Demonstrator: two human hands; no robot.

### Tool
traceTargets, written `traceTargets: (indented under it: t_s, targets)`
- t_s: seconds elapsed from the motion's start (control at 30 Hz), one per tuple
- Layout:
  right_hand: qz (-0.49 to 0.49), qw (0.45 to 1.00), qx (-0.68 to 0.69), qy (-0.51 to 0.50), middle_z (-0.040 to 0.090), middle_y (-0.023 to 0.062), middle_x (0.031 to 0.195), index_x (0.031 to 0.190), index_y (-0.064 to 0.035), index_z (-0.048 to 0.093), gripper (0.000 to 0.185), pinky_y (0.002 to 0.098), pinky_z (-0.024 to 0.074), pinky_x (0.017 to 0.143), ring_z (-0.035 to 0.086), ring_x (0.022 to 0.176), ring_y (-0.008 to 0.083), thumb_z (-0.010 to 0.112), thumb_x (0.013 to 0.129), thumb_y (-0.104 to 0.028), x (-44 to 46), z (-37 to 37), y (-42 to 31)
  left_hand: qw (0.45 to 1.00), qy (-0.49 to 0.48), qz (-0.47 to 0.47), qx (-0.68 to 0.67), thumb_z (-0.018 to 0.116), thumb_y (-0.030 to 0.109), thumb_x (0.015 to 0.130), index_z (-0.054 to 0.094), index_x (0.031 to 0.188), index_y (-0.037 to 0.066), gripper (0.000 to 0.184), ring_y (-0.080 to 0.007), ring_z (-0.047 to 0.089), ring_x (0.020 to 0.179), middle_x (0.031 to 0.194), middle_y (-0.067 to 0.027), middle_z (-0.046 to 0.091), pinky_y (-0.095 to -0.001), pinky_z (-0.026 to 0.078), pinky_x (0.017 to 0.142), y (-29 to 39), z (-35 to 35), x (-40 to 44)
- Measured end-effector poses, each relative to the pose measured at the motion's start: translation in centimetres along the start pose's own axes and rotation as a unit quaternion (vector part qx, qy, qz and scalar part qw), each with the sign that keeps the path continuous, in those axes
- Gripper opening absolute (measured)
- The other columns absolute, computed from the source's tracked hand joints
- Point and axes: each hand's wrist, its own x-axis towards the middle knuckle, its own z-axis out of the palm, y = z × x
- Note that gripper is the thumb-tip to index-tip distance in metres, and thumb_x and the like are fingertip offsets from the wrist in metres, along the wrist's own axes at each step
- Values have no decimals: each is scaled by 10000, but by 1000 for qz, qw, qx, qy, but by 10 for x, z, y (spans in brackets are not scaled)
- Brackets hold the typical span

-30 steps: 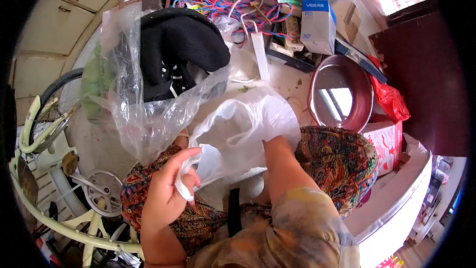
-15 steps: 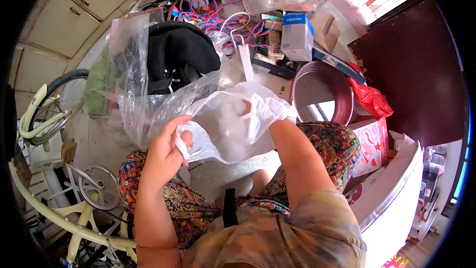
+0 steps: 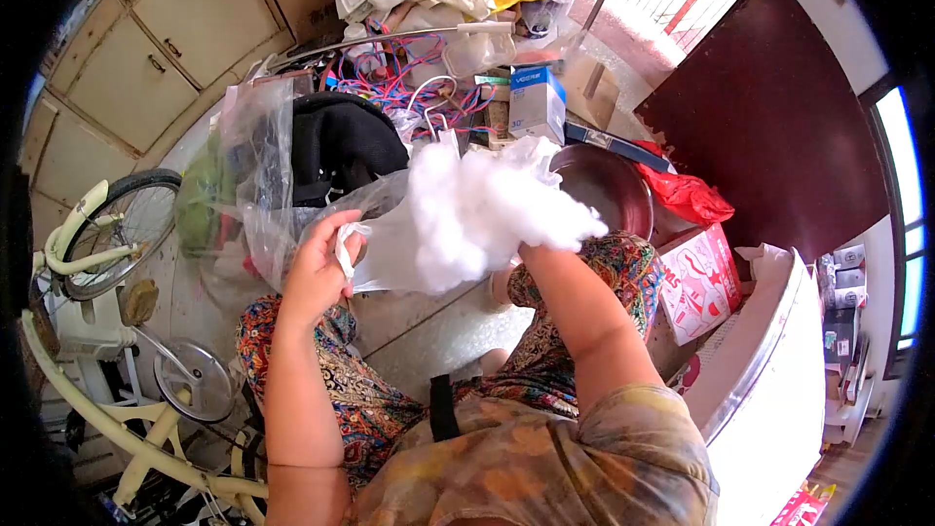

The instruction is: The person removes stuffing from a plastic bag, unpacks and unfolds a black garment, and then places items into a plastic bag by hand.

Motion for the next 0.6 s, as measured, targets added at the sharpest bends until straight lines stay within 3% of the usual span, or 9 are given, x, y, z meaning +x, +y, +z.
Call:
traceTargets:
  t_s: [0.17,0.27,0.37,0.6]
  targets:
    - [-41,998,10,41,311,143,1102,918,-168,559,354,386,346,829,384,966,344,632,593,-288,4,-3,-22,996,-70,-14,44,433,-13,782,463,1094,45,319,-67,459,497,765,-46,517,-224,394,408,-10,-5,-2]
    - [-73,995,17,64,320,137,1086,909,-170,560,343,381,351,821,391,954,337,629,595,-288,9,-11,-42,991,-95,-37,86,403,28,815,482,1097,83,299,-67,449,434,789,-20,529,-192,333,368,-18,-7,-4]
    - [-111,991,24,78,329,131,1071,900,-173,561,331,376,356,812,398,942,330,627,597,-288,16,-18,-64,982,-124,-102,102,394,5,812,495,1081,76,297,-75,479,447,793,-34,536,-184,344,367,-10,-9,-9]
    - [-164,983,37,79,350,116,1034,879,-178,563,303,364,367,792,414,914,313,622,602,-288,21,-26,-101,963,-239,-113,43,378,2,812,541,1024,58,273,-77,515,484,777,-47,569,-179,376,399,-7,-14,-17]
